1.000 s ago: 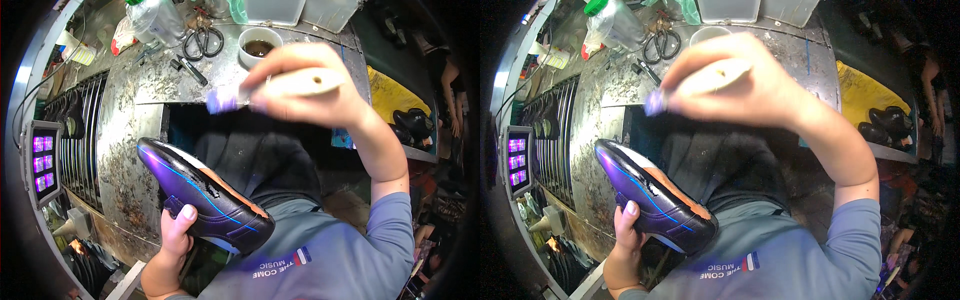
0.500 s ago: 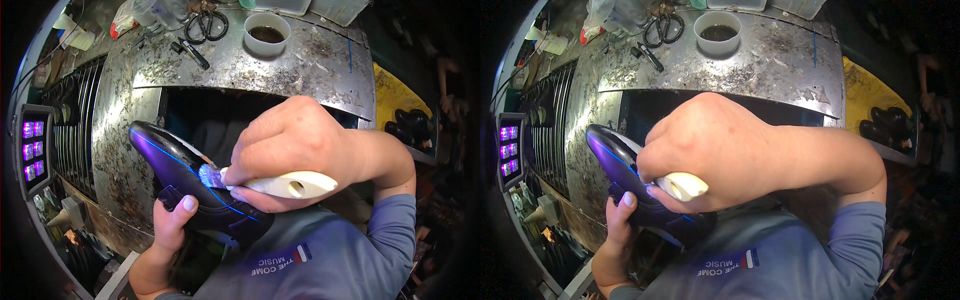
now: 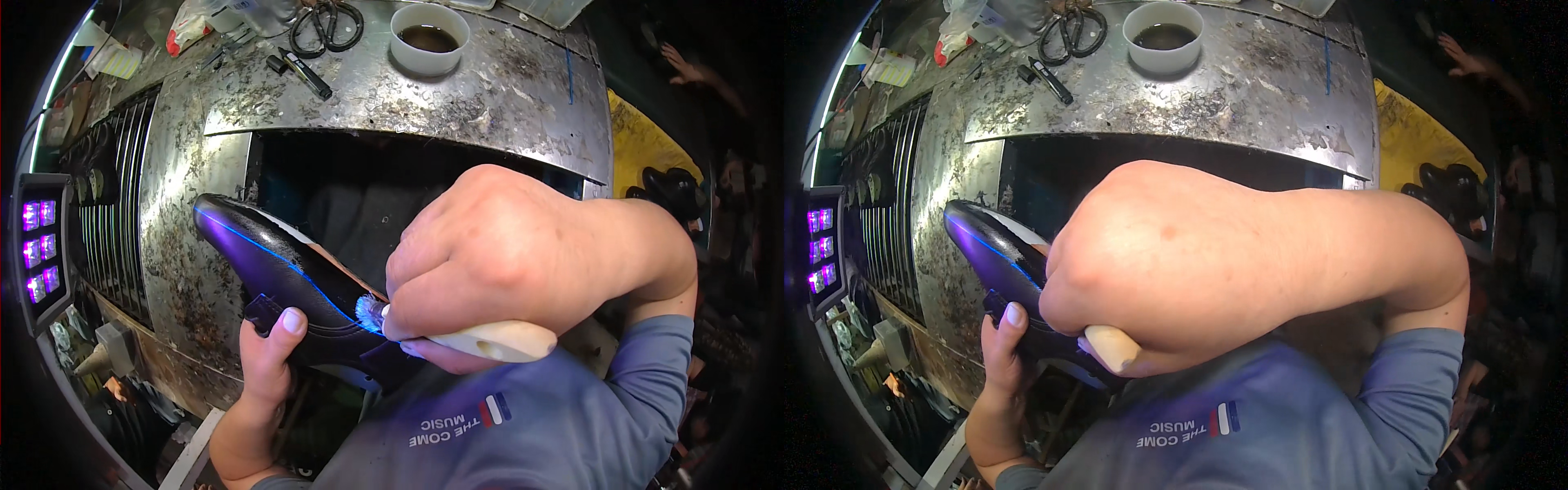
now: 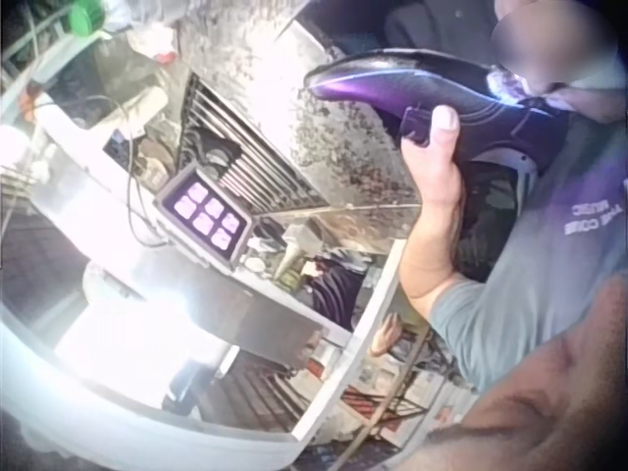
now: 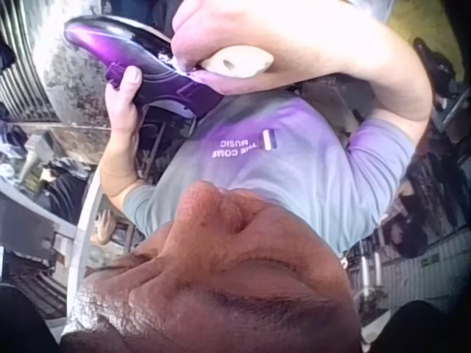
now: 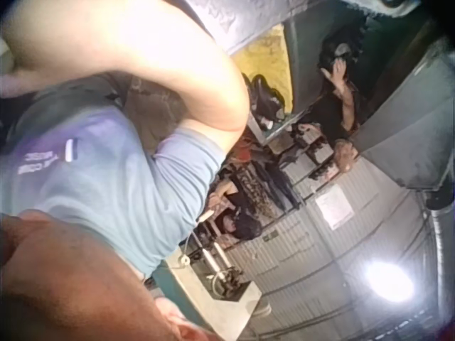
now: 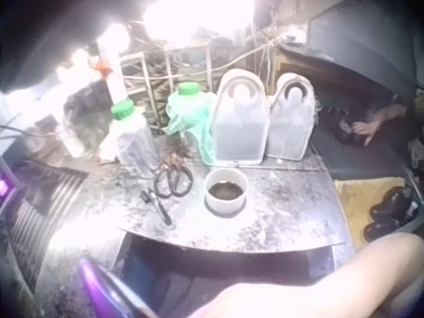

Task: The person paints the side and sole of a black shoe using a small brush dipped in a container of dark liquid. They repeatedly dip the brush and apply the substance to the shoe's surface, focusing on the edges and side panels.

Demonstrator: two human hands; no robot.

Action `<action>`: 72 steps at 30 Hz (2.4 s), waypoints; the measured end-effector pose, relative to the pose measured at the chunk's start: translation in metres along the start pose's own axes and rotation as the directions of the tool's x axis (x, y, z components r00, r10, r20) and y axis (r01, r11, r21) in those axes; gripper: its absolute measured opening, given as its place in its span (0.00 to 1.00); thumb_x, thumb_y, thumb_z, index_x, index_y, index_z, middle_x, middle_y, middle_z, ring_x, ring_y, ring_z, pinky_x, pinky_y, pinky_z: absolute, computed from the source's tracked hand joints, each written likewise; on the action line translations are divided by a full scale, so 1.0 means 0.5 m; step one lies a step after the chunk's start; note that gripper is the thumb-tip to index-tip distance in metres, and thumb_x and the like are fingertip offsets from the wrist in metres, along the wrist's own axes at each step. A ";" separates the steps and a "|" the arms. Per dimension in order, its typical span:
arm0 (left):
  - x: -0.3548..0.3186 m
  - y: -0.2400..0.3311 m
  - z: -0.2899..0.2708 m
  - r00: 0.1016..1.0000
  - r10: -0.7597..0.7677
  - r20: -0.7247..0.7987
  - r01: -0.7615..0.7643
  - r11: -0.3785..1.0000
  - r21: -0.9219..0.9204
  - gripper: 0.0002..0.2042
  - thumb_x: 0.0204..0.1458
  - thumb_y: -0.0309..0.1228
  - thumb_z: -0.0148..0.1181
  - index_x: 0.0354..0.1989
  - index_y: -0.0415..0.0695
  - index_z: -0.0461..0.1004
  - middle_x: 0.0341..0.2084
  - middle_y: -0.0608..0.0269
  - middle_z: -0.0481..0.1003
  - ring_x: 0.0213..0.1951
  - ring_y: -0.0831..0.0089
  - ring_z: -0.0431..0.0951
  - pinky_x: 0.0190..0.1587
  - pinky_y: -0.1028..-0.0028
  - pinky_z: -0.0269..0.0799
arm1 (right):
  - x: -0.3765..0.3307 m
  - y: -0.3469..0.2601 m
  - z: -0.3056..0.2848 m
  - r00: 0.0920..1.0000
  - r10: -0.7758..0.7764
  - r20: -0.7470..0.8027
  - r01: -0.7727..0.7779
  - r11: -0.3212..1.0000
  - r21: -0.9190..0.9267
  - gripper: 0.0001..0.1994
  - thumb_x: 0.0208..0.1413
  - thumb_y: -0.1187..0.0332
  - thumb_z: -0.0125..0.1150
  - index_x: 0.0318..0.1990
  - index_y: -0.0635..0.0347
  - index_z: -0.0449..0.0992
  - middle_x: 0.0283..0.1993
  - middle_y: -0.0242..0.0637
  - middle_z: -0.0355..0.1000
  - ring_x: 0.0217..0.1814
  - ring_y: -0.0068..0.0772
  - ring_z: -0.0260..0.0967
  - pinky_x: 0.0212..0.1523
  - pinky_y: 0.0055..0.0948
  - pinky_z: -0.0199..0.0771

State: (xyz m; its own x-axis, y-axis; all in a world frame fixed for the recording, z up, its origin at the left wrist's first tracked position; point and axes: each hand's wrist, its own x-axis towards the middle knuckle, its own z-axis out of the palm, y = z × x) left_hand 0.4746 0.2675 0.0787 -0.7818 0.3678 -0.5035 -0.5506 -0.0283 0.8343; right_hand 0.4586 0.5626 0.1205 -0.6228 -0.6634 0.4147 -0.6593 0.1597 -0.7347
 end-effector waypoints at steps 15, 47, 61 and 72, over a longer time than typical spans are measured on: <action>0.007 -0.062 -0.058 0.999 0.032 0.008 -0.031 0.993 -0.113 0.29 0.68 0.47 0.51 0.69 0.38 0.63 0.63 0.50 0.71 0.64 0.59 0.72 0.69 0.57 0.64 | -0.024 -0.007 -0.009 1.000 0.030 0.002 -0.030 0.999 0.018 0.11 0.42 0.69 0.69 0.22 0.57 0.69 0.23 0.33 0.66 0.24 0.39 0.69 0.22 0.35 0.68; 0.069 -0.194 0.009 0.962 -0.160 0.220 0.272 0.537 -0.798 0.31 0.66 0.59 0.43 0.66 0.46 0.67 0.61 0.53 0.73 0.61 0.55 0.73 0.66 0.52 0.66 | -0.010 -0.057 -0.059 0.956 -0.143 -0.257 0.100 0.980 -0.172 0.05 0.47 0.68 0.68 0.31 0.56 0.79 0.30 0.33 0.74 0.30 0.34 0.76 0.27 0.30 0.75; 0.058 -0.250 0.068 0.811 -0.136 0.569 0.580 0.070 -0.811 0.28 0.61 0.41 0.61 0.65 0.37 0.67 0.50 0.56 0.80 0.44 0.66 0.84 0.35 0.73 0.80 | -0.071 0.289 -0.189 0.657 0.492 -0.571 -0.751 0.368 -0.548 0.10 0.51 0.58 0.66 0.39 0.46 0.86 0.36 0.38 0.82 0.42 0.45 0.81 0.46 0.43 0.81; 0.067 -0.227 0.084 0.793 -0.081 0.604 0.604 -0.026 -0.797 0.26 0.58 0.35 0.64 0.63 0.36 0.70 0.48 0.59 0.82 0.43 0.65 0.85 0.36 0.72 0.80 | -0.062 0.242 -0.180 0.716 0.232 -0.658 -0.658 0.538 -0.526 0.10 0.49 0.57 0.67 0.37 0.46 0.86 0.34 0.39 0.82 0.39 0.43 0.82 0.42 0.40 0.82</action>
State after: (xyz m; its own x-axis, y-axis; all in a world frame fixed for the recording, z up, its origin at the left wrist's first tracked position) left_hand 0.5232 0.3221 -0.0233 -0.3991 0.8550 -0.3312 -0.6909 -0.5179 -0.5044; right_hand 0.3600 0.6683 0.0670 -0.8764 0.0433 0.4796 -0.1665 0.9073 -0.3862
